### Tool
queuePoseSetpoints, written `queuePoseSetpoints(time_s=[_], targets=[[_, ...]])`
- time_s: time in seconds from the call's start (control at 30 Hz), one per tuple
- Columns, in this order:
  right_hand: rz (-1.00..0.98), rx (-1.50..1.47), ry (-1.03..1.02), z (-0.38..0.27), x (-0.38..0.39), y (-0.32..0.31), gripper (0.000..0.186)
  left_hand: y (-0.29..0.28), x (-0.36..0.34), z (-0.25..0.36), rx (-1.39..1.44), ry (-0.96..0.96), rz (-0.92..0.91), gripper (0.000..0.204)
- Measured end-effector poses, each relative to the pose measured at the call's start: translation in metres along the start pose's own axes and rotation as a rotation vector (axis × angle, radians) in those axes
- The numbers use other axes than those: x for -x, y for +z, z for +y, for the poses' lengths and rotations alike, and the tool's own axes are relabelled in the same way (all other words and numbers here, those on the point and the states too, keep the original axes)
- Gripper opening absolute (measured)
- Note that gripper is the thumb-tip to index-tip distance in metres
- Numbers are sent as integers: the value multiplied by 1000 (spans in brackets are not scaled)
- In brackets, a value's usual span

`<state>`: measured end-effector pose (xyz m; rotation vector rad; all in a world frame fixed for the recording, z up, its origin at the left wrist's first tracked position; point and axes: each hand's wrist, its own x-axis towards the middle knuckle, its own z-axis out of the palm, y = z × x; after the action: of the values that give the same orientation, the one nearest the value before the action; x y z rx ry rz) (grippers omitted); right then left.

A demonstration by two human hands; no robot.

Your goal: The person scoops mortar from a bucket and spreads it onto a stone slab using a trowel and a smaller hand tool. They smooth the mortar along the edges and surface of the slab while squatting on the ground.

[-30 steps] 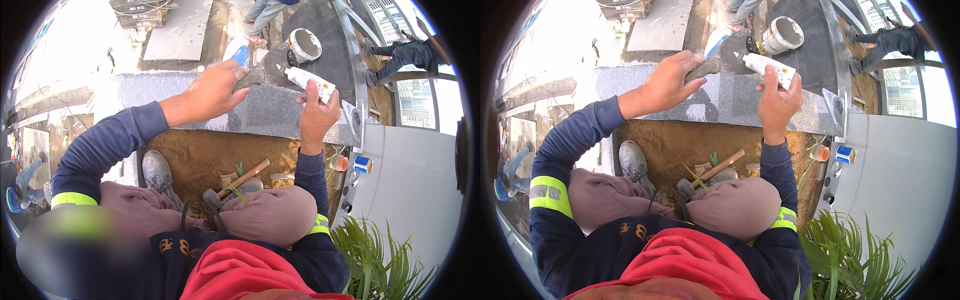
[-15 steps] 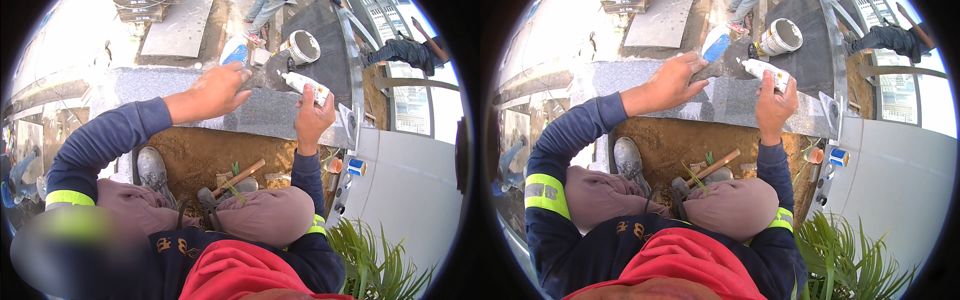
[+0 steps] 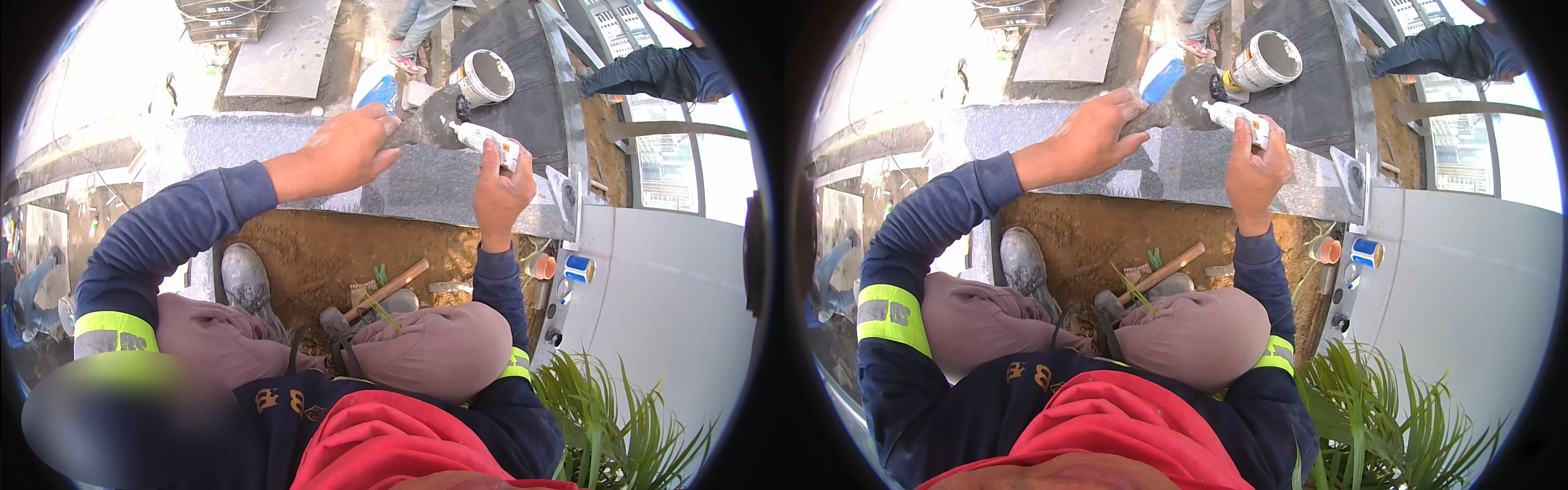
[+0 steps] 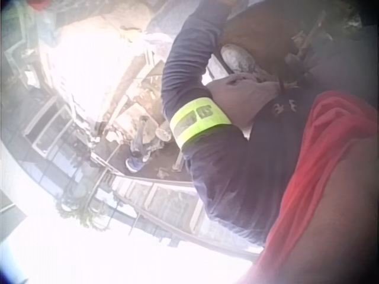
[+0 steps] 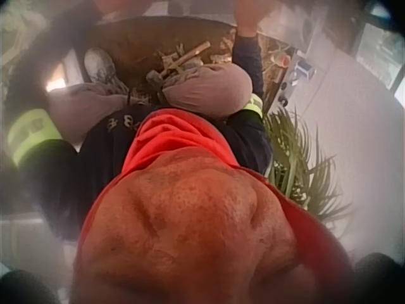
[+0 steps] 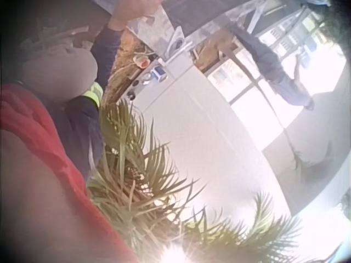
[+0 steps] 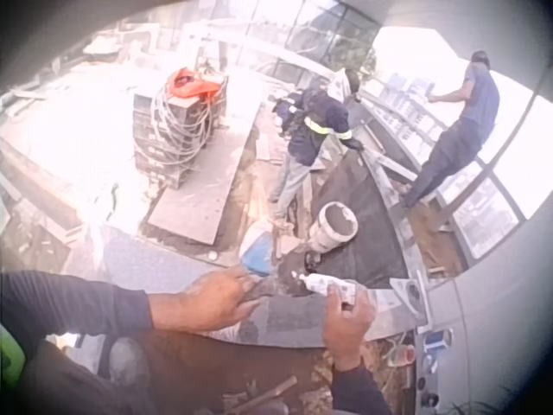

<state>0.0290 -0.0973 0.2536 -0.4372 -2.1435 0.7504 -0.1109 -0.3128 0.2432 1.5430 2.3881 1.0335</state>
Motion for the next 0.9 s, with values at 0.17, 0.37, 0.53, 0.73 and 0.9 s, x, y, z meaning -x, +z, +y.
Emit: queuePoseSetpoints(time_s=[0.17,0.37,0.53,0.73,0.9], targets=[[-31,52,-135,-10,-4,-4,21,2,0,0,2,-1,-19,38],[-429,220,-246,-8,-16,-25,18,12,6,-8,-75,20,-55,38],[-164,131,306,58,-24,-83,21,5,0,-29,-41,50,119,41],[504,-442,1069,326,60,-141,22,-8,-4,-37,-13,-116,86,43],[832,-1068,1103,384,76,-167,40,6,-5,-40,24,-151,50,44]])
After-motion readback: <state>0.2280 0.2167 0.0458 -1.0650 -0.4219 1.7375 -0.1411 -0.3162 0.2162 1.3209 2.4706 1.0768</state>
